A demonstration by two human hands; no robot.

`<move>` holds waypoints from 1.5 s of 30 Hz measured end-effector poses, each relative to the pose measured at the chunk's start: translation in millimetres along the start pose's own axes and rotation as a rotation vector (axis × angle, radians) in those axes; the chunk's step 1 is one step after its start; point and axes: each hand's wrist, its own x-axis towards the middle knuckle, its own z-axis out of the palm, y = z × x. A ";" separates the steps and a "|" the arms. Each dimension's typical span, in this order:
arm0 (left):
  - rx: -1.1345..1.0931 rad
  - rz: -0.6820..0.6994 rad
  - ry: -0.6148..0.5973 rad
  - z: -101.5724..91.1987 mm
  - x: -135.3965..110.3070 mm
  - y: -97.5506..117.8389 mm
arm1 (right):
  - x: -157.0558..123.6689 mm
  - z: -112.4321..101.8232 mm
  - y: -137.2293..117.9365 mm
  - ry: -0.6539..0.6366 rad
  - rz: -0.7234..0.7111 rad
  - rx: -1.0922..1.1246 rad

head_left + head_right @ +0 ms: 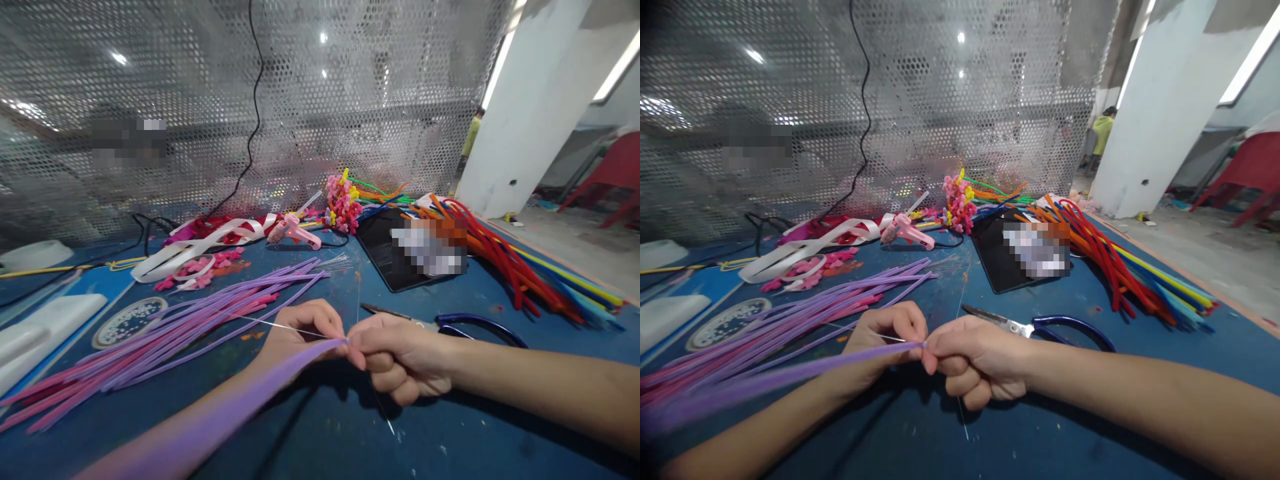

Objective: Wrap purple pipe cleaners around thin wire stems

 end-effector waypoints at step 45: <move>0.161 0.001 0.354 32.0 -14.6 7.1 | -1.5 1.9 10.7 0.622 -0.617 -1.447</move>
